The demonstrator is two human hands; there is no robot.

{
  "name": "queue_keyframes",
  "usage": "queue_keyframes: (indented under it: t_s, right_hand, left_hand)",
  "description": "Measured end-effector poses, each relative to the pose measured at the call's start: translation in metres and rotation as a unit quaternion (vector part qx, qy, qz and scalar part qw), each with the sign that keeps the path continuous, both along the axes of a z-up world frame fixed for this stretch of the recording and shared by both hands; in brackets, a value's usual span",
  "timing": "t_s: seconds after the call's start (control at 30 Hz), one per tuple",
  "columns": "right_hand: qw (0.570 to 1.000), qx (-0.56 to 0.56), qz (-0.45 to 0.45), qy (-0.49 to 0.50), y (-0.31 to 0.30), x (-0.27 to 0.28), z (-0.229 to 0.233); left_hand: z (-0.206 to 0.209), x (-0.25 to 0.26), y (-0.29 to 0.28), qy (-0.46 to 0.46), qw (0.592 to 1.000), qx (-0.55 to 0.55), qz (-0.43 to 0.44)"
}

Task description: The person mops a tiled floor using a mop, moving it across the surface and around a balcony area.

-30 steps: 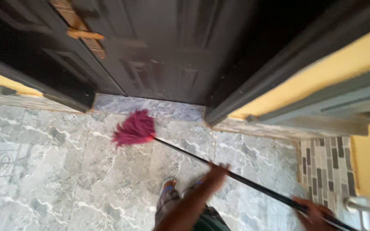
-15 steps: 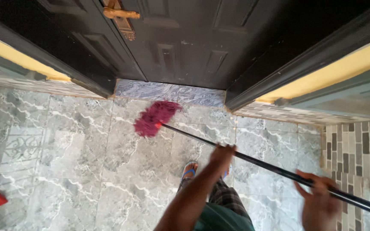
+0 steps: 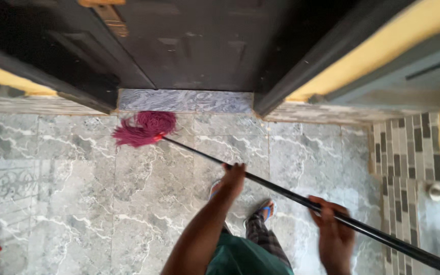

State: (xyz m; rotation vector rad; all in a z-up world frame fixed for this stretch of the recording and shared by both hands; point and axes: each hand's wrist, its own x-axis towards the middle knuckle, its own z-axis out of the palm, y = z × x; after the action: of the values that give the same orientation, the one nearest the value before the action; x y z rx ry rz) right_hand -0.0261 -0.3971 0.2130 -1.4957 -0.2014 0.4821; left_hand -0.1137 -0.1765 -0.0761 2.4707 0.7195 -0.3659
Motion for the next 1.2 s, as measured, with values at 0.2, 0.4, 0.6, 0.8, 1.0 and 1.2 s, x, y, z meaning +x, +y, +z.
queue_keyframes:
  t_s: [0.2, 0.4, 0.6, 0.8, 1.0, 1.2]
  right_hand:
    - [0.987, -0.056, -0.060, -0.138, -0.129, 0.042, 0.037]
    - [0.967, -0.138, -0.088, -0.195, -0.257, 0.091, 0.051]
    - [0.980, -0.004, -0.150, -0.130, -0.263, 0.111, 0.043]
    - [0.989, 0.070, -0.127, -0.021, -0.193, 0.105, 0.000]
    - [0.988, 0.068, -0.098, 0.097, -0.176, 0.085, -0.007]
    - [0.989, 0.027, -0.148, -0.006, -0.244, 0.104, 0.034]
  left_hand:
    - [0.064, 0.087, -0.112, -0.076, 0.990, -0.019, -0.117]
    - [0.119, 0.149, -0.206, -0.183, 0.966, -0.091, -0.157]
    - [0.082, 0.194, -0.240, -0.143, 0.973, -0.138, -0.116]
    - [-0.011, 0.142, -0.187, -0.162, 0.984, -0.079, -0.005]
    - [-0.017, 0.101, -0.166, -0.071, 0.985, 0.138, -0.074]
    - [0.005, 0.166, -0.238, -0.115, 0.941, 0.200, -0.248]
